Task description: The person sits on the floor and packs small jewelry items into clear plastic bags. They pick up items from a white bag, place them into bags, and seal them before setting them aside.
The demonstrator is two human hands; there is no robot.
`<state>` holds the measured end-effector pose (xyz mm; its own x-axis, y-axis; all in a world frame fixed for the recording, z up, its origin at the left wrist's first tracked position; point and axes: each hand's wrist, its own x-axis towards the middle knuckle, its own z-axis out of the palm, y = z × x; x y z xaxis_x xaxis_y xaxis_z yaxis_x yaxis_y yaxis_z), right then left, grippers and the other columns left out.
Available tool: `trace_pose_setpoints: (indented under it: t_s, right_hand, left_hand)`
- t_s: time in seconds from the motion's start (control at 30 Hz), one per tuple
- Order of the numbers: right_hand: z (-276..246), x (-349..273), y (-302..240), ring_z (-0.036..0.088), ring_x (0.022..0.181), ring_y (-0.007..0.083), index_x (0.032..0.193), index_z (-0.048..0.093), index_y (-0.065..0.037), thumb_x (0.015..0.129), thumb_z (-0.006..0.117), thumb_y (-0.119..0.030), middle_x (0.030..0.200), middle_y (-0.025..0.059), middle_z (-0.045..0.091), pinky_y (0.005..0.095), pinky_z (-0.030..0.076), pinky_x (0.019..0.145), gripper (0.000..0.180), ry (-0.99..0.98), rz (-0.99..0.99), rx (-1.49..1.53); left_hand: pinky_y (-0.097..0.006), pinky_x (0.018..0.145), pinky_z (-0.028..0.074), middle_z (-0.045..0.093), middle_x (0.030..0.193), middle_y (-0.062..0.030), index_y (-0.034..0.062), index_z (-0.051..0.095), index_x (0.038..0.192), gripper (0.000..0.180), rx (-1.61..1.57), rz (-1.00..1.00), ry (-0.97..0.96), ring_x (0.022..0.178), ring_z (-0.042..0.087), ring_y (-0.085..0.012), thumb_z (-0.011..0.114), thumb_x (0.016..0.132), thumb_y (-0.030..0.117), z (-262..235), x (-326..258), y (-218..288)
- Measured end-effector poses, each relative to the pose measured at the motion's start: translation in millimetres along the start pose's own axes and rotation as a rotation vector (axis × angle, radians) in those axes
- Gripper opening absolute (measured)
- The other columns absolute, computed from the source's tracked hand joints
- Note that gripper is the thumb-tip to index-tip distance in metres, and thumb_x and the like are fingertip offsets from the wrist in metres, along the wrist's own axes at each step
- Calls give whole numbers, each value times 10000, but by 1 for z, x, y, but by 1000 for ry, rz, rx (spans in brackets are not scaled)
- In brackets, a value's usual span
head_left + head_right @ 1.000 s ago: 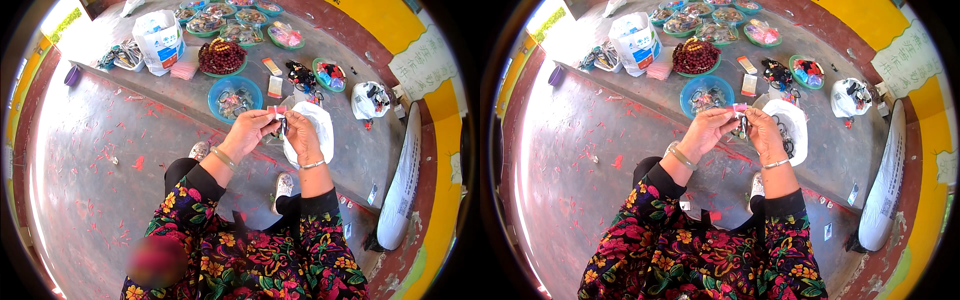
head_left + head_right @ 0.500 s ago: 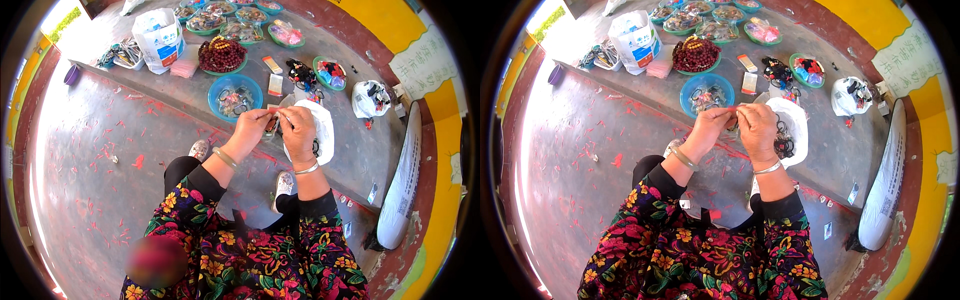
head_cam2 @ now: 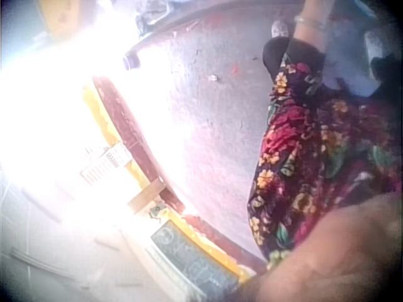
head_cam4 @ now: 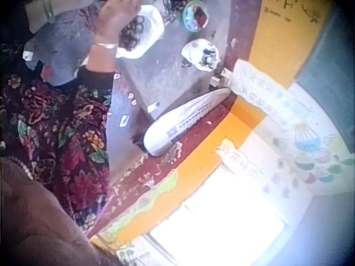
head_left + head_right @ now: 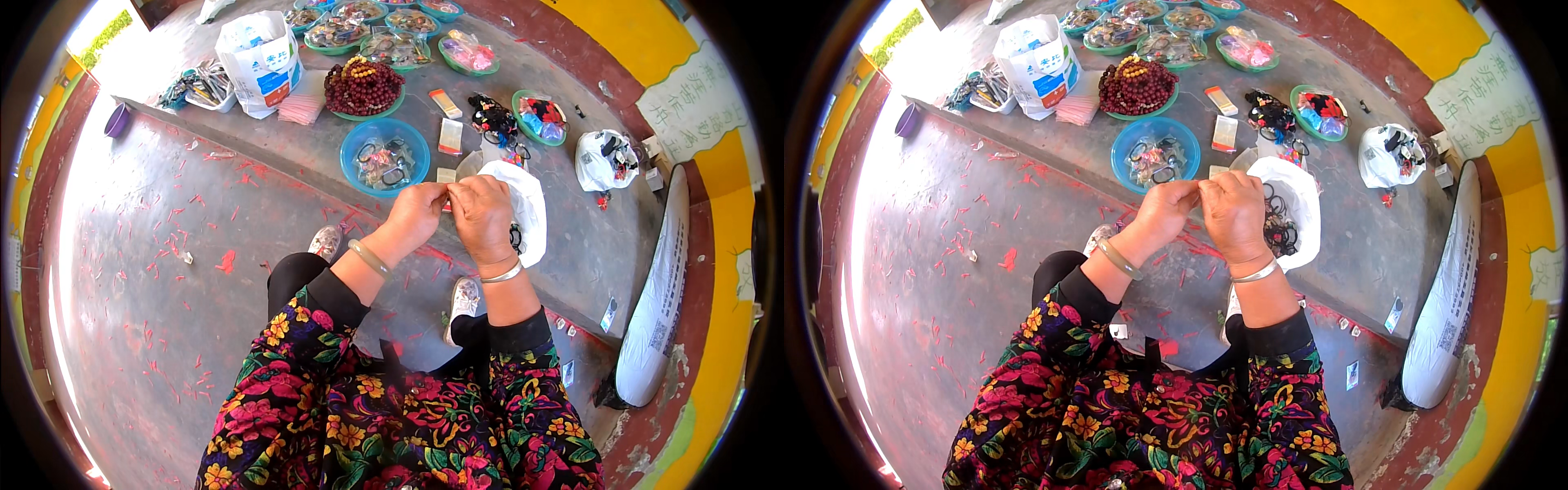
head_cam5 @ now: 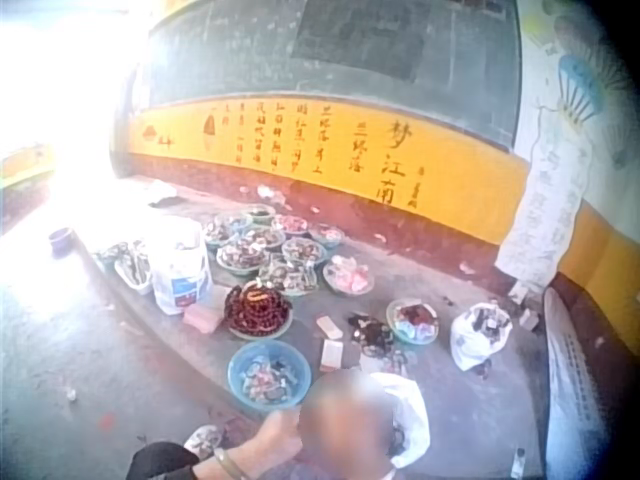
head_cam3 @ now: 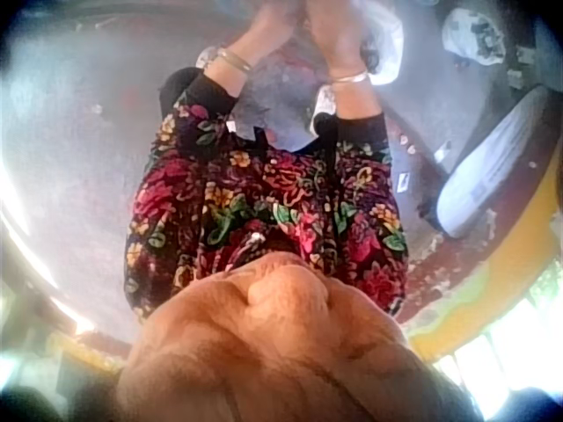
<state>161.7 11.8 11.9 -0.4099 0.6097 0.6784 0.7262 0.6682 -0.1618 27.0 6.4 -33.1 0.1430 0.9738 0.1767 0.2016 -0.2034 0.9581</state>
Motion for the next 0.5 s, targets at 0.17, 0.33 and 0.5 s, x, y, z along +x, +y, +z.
trace_pose_setpoints:
  t_s: [0.17,0.33,0.5]
  right_hand:
    - [0,0,-2,547,732,212,708,577,-88,667,660,-56,720,16,554,343,406,661,98,-10,11,3]
    - [2,-2,0,547,748,213,712,577,-85,644,661,-53,730,17,555,347,407,657,113,-21,60,47]
    - [0,-2,2,544,744,214,731,594,-84,638,661,-54,731,17,556,348,407,661,119,-42,70,95]
  left_hand:
    - [-311,683,477,638,856,-152,23,625,1015,221,136,131,24,770,617,-229,491,840,7,-2,-1,3]
    - [-322,668,476,630,838,-159,17,625,996,206,164,170,22,752,611,-263,498,834,0,0,-1,-2]
    - [-332,673,472,626,846,-166,7,622,978,188,176,174,25,767,606,-287,511,827,-7,0,-1,-1]
